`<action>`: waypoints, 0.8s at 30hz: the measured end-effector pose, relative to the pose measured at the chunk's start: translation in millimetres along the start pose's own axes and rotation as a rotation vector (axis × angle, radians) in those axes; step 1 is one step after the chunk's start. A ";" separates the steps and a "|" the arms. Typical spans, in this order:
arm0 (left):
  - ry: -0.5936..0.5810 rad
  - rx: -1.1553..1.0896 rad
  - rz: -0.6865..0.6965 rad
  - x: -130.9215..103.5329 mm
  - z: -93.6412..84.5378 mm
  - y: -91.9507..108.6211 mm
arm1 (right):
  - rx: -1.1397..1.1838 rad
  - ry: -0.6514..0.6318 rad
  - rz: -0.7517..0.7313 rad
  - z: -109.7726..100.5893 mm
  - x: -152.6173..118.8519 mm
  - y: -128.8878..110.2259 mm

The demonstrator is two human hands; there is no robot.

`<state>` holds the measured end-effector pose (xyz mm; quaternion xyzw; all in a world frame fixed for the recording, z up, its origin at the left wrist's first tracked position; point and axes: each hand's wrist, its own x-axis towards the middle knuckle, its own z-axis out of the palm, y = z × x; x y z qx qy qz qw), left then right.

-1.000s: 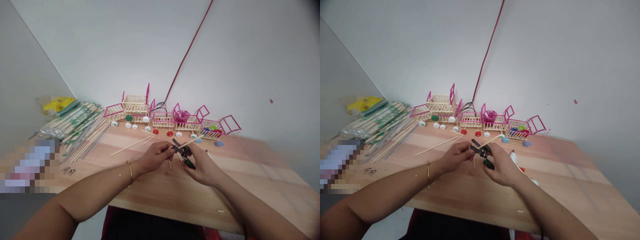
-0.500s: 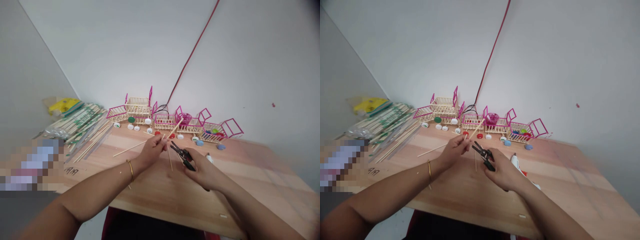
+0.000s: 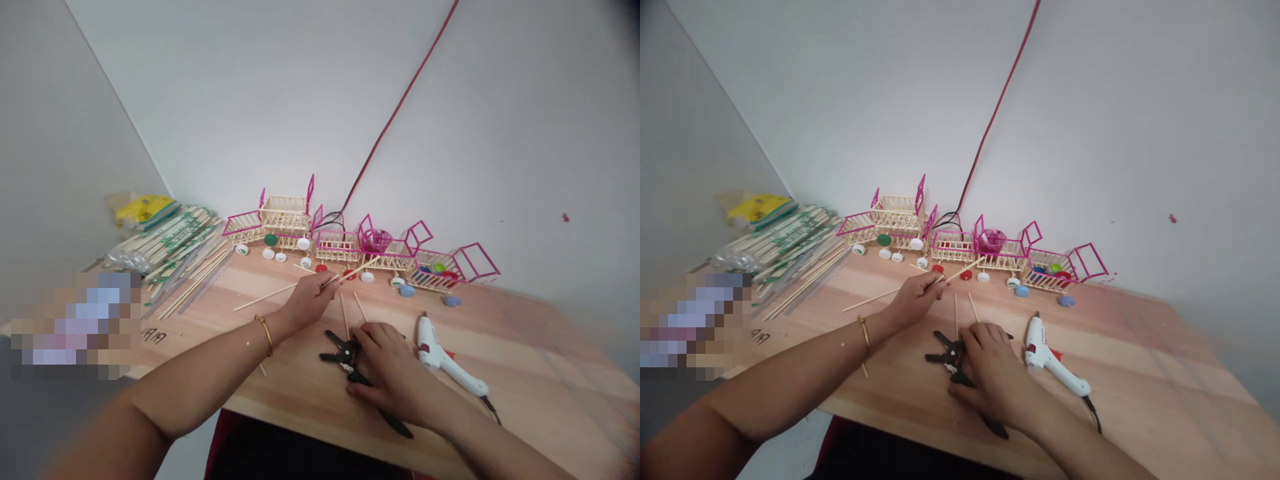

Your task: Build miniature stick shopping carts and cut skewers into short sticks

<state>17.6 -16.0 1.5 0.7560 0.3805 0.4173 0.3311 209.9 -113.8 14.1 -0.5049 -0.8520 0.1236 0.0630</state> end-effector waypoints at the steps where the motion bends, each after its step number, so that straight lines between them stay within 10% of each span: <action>1: -0.015 0.014 0.021 -0.2 0.4 -0.5 | 0.008 0.045 -0.038 -2.2 1.5 3.4; 8: -0.138 0.167 0.133 -6.0 5.6 4.8 | -0.297 0.635 -0.190 -32.3 27.2 16.7; 24: -0.268 0.626 0.177 -10.8 8.4 13.6 | -0.421 0.404 -0.234 -13.2 56.6 27.5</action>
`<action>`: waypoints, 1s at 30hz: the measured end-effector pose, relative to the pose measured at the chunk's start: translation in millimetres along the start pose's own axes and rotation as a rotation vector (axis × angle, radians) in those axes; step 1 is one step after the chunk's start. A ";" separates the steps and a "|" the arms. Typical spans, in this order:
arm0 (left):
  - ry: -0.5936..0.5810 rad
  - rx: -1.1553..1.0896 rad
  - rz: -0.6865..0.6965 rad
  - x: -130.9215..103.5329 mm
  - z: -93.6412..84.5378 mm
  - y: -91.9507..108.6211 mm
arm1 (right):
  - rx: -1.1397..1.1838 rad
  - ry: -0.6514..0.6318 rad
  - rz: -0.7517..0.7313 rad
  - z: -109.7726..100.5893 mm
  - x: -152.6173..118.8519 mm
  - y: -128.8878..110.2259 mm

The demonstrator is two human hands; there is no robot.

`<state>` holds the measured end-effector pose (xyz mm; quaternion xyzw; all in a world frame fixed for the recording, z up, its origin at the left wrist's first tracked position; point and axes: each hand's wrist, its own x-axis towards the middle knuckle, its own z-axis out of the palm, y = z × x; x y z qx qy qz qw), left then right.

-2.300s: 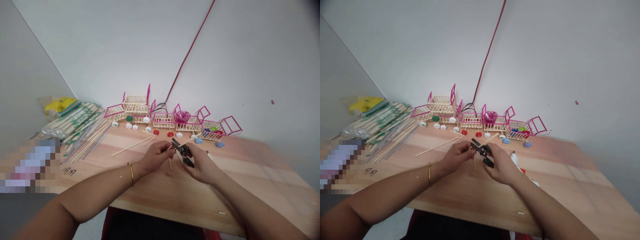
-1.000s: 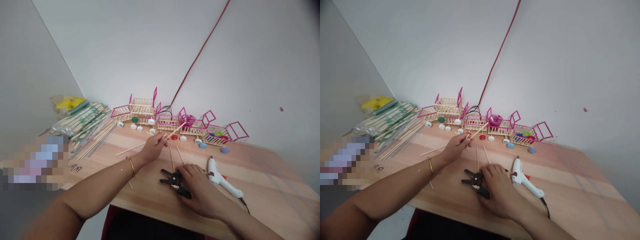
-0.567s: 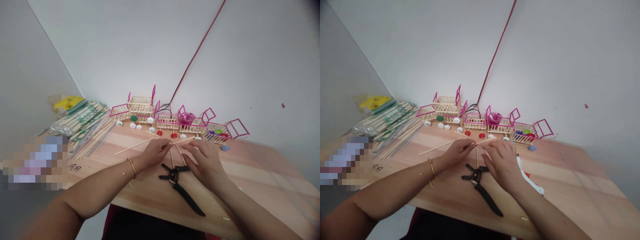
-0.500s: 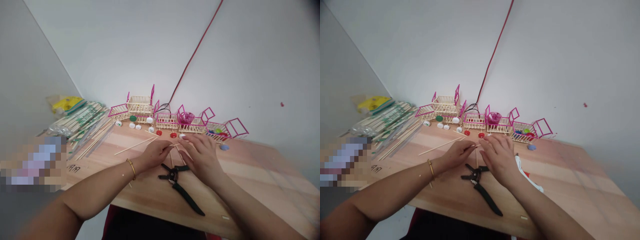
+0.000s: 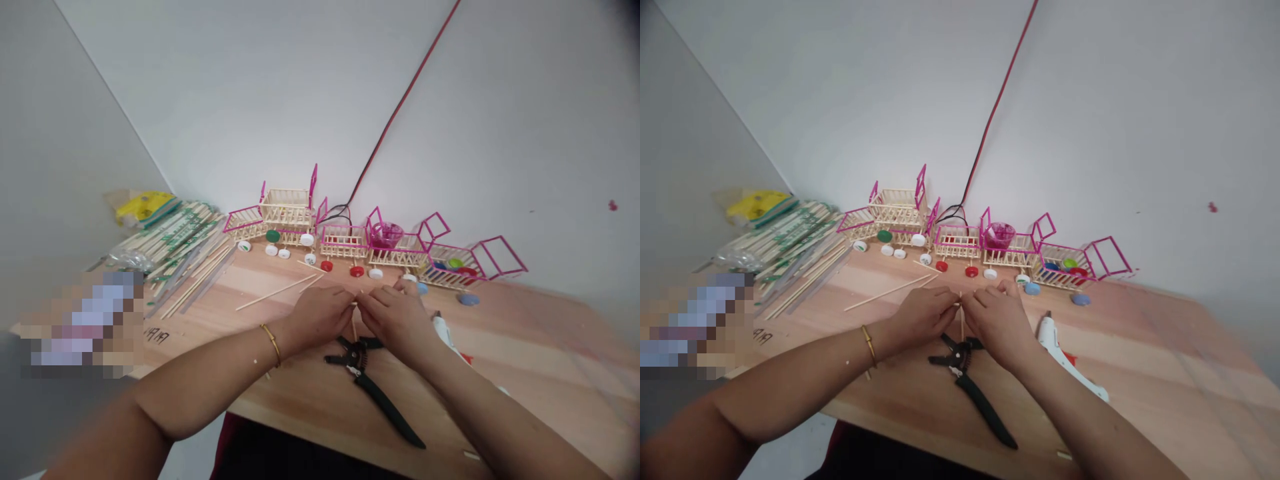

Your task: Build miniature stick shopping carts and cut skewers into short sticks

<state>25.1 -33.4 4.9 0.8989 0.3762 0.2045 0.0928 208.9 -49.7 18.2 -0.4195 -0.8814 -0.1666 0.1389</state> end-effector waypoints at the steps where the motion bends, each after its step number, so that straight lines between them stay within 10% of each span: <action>1: -0.004 0.023 -0.002 -0.5 0.2 0.2 | 0.004 -0.007 0.001 2.2 -0.1 0.1; 12: 0.091 -0.159 -0.167 1.6 15.3 -0.3 | 0.072 -0.084 0.203 8.9 2.5 -13.6; 17: 0.314 -0.611 -0.289 9.9 10.9 -15.2 | 0.367 -0.099 0.338 9.0 2.3 0.4; 23: 0.504 -1.299 -0.460 18.7 1.2 -37.0 | 0.468 0.023 0.132 23.0 1.9 6.9; 30: 0.506 -1.647 -0.489 20.5 1.1 -41.9 | 0.509 0.028 0.090 7.7 1.0 10.0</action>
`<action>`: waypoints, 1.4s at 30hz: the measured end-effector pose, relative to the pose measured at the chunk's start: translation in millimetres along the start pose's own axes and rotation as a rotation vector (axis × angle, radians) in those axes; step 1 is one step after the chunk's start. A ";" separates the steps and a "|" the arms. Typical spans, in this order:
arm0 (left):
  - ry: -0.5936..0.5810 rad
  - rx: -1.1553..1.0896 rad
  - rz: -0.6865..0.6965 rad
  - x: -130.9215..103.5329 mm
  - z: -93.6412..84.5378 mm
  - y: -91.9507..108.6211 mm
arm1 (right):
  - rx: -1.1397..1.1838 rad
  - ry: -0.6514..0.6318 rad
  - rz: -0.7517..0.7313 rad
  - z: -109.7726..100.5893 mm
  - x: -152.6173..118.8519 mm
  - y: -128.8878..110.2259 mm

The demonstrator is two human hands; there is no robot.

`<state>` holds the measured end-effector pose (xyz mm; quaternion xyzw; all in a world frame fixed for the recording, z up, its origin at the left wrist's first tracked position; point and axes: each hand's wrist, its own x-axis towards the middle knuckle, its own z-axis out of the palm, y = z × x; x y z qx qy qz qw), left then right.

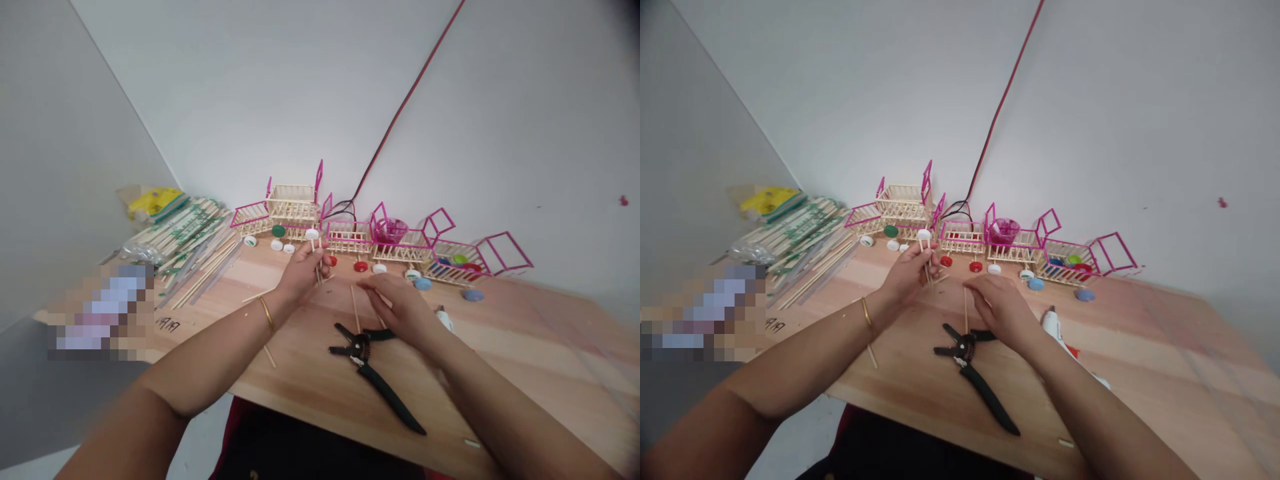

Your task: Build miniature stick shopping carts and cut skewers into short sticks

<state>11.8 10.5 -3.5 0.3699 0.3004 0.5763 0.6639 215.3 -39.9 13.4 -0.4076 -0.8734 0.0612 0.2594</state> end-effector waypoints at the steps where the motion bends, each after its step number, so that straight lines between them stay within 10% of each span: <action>1: -0.021 -0.060 -0.042 0.4 -0.3 0.3 | 0.011 -0.077 0.016 -4.2 -1.9 -3.4; 9: -0.139 -0.234 -0.198 0.9 -3.7 -2.3 | -0.102 -0.497 0.102 -20.0 -20.6 -37.3; 23: -0.124 -0.086 -0.253 1.1 -5.1 -10.3 | 0.053 -0.595 0.086 -21.3 -23.1 -55.6; 35: -0.260 -0.011 -0.110 -7.2 0.6 -11.8 | 0.568 0.101 0.262 -36.1 -37.6 25.0; 42: -0.453 0.577 0.114 -15.0 2.3 -17.1 | 0.473 0.228 0.296 -26.5 -49.8 30.6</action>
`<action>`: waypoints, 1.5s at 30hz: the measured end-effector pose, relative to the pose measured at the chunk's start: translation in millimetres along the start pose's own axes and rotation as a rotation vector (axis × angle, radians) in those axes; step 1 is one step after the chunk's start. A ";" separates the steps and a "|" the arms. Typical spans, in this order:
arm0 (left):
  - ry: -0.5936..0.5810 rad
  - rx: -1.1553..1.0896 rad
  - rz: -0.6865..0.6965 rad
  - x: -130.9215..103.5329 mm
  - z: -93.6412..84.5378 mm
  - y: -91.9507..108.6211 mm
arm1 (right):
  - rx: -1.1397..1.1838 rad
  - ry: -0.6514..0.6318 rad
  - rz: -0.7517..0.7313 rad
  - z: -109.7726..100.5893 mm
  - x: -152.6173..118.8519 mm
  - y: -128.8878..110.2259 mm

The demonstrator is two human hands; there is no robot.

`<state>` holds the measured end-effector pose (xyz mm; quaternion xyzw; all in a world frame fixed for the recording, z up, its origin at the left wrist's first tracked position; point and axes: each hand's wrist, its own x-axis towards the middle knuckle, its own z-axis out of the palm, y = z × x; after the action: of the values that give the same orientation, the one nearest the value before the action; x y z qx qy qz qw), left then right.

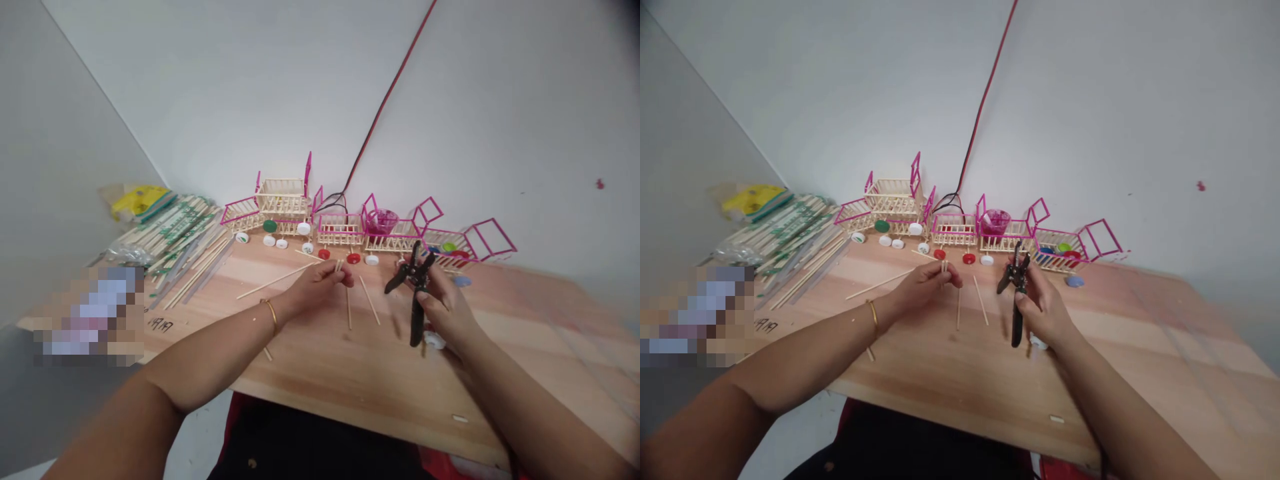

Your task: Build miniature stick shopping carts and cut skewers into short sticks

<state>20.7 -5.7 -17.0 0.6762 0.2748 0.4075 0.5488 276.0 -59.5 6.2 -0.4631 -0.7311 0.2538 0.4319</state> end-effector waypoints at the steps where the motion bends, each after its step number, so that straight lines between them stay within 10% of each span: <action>1: -0.012 0.069 0.002 -0.6 0.4 0.6 | -0.044 0.016 0.007 0.6 1.1 -0.2; 14: 0.045 0.103 -0.007 -4.8 14.1 -5.2 | -0.225 -0.201 0.112 14.5 6.9 -0.1; 21: 0.046 -0.022 0.034 -5.2 15.9 -2.8 | -0.097 -0.008 0.214 13.9 7.0 6.2; 32: -0.045 0.231 0.043 -7.7 13.4 -1.4 | -0.274 -0.248 0.069 20.5 10.0 -12.9; 38: -0.234 -0.050 -0.069 -9.1 16.5 9.3 | -0.107 -0.005 0.197 18.9 7.0 -24.5; 45: -0.367 -0.178 -0.103 -14.8 25.6 10.8 | -0.255 -0.228 0.021 23.3 3.6 -47.0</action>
<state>34.1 -33.8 -11.9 0.6730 0.1673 0.2716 0.6673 233.6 -76.4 32.3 -0.4902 -0.7967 0.2144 0.2811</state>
